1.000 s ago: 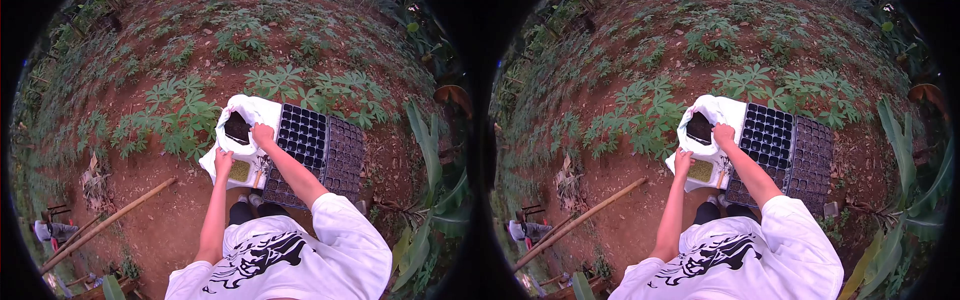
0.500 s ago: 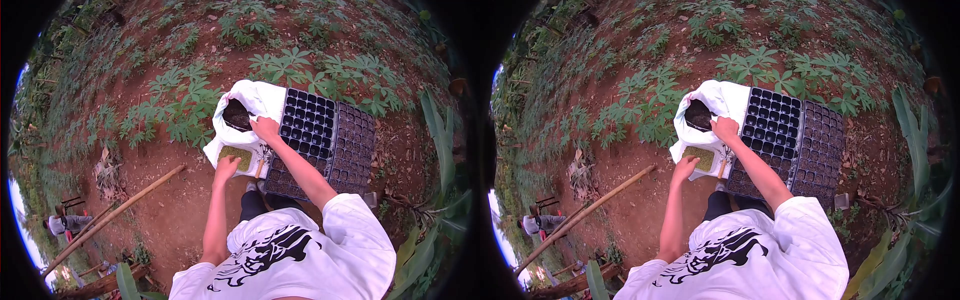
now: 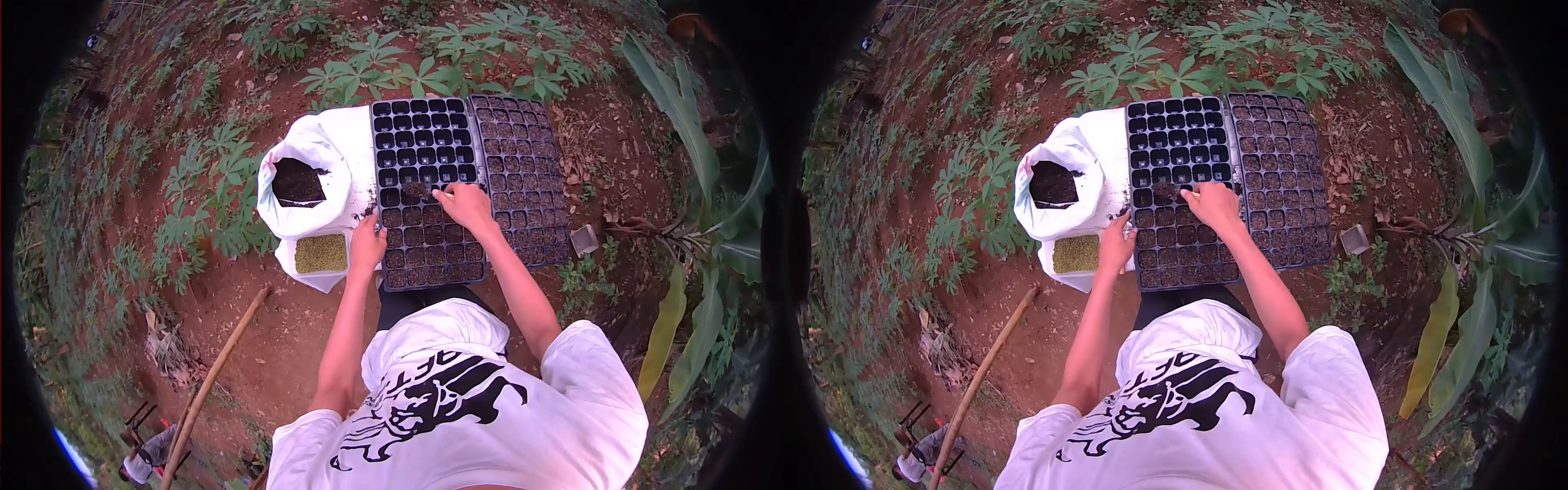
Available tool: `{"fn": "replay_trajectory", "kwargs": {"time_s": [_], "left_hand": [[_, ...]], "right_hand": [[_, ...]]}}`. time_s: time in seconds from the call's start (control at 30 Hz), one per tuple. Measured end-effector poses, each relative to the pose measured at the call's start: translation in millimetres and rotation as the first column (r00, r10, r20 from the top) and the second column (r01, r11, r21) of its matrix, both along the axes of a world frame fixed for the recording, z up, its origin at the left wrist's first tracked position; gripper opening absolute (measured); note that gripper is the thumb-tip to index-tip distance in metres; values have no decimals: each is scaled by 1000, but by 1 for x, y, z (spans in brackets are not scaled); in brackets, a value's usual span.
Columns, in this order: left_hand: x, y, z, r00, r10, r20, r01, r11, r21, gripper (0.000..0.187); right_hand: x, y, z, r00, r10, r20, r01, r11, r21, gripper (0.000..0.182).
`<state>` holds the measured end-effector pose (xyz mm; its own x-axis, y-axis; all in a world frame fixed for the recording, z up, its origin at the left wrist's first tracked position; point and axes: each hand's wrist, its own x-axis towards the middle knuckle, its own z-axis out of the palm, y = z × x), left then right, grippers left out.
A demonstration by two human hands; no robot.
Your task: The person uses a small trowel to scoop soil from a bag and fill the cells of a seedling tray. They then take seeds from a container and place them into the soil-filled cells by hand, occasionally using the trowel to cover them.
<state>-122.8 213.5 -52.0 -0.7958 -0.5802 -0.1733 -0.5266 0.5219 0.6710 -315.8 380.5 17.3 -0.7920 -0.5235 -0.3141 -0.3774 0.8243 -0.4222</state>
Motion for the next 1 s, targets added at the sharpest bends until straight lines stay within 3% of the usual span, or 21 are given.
{"fn": "replay_trajectory", "kwargs": {"time_s": [0.13,0.4,0.53,0.67,0.83,0.93,1.0], "left_hand": [[-12,-2,-27,999,9,48,-10,1000,13,37],[-20,0,-23,990,3,140,5,998,-60,34],[-20,0,-20,972,-22,232,53,990,-129,36],[-21,-3,-20,962,-53,267,92,987,-134,37],[-20,-5,-21,952,-86,292,138,977,-161,36],[-22,-6,-14,940,-87,328,142,979,-145,36],[-21,-7,-13,938,-94,334,149,978,-143,36]], "right_hand": [[2,2,-16,999,19,33,-20,1000,24,40],[12,-54,-55,997,68,25,-63,983,-174,27],[22,-66,-62,998,-59,-17,36,780,-624,24],[40,-70,-67,996,-12,87,71,696,-715,23],[49,-61,-43,954,-19,-300,-193,725,-661,18],[50,-67,-51,993,-107,51,106,610,-785,15],[51,-65,-61,986,-146,81,156,636,-756,16]]}}
